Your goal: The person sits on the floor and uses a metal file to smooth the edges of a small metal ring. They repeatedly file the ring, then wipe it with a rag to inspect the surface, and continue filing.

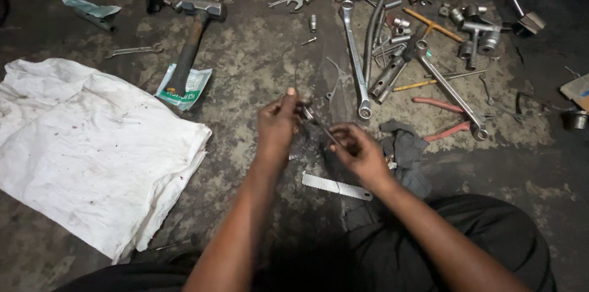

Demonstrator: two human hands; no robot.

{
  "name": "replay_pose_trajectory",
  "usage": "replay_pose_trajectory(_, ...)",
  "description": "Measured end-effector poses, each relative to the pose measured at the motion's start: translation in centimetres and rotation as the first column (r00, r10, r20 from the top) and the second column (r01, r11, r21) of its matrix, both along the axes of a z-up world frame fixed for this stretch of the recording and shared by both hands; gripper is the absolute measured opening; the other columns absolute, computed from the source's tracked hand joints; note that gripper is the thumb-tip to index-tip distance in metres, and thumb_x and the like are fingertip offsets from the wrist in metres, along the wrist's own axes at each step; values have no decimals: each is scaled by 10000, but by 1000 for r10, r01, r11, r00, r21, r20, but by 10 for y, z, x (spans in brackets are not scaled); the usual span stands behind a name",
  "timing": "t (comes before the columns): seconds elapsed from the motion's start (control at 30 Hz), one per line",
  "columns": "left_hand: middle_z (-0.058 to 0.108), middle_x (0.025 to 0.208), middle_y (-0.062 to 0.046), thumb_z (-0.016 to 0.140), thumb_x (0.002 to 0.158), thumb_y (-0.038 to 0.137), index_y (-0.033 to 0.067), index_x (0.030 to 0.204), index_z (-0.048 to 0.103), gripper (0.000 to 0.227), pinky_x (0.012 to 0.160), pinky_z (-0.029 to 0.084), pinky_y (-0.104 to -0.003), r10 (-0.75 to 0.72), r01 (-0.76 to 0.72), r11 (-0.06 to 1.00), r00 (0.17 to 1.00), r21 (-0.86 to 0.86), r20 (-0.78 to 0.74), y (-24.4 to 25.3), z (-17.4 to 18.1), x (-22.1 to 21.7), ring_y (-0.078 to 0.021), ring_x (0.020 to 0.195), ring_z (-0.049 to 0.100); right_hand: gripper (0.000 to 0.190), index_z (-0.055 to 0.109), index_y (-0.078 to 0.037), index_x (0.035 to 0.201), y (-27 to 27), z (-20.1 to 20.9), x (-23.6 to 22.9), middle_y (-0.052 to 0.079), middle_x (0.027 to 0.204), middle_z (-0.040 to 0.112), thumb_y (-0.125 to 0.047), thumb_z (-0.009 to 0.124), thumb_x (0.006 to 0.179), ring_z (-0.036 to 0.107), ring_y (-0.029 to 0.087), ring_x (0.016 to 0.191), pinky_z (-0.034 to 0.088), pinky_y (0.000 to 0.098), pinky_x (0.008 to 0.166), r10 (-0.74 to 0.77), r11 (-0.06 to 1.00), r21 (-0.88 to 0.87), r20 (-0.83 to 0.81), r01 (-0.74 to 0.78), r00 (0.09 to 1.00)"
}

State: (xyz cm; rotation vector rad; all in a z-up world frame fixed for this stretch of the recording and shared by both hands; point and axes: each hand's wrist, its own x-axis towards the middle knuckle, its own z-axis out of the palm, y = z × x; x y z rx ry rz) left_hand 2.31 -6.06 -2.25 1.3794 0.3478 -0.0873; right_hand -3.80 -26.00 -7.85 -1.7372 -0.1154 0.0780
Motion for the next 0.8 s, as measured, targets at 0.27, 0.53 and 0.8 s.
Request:
replay_pose_trajectory(0.27, 729, 890, -93, 700, 892, 164, 48, 1008, 728, 166, 701, 555, -383, -164, -82, 827, 911, 556, 379, -4, -5, -22, -251, 785, 695, 330, 594, -48, 1232, -54, 7, 29, 28, 1084, 668, 69, 651, 928, 662, 107, 948, 529, 243, 842, -290, 957, 71, 269, 281, 918)
replay_pose_trajectory(0.53, 629, 1166, -174, 792, 739, 218, 50, 1219, 662, 524, 827, 524, -517, -689, 120, 559, 617, 820, 380, -122, -20, -84, -422, 1021, 634, 152, 601, -153, 1077, -170, 77, 33, 41, 867, 675, -144, 604, 926, 599, 129, 653, 453, 286, 494, -732, 593, 285, -199, 753, 651)
replay_pose_trajectory(0.8, 719, 1112, -151, 710, 835, 151, 109, 1174, 737, 342, 910, 547, -455, -493, 139, 594, 842, 792, 222, -221, -64, -63, -355, 1054, 693, 145, 584, -162, 1049, -192, 64, 34, 22, 845, 672, -265, 553, 951, 585, 154, 655, 487, 346, 518, -594, 592, 374, -397, 714, 700)
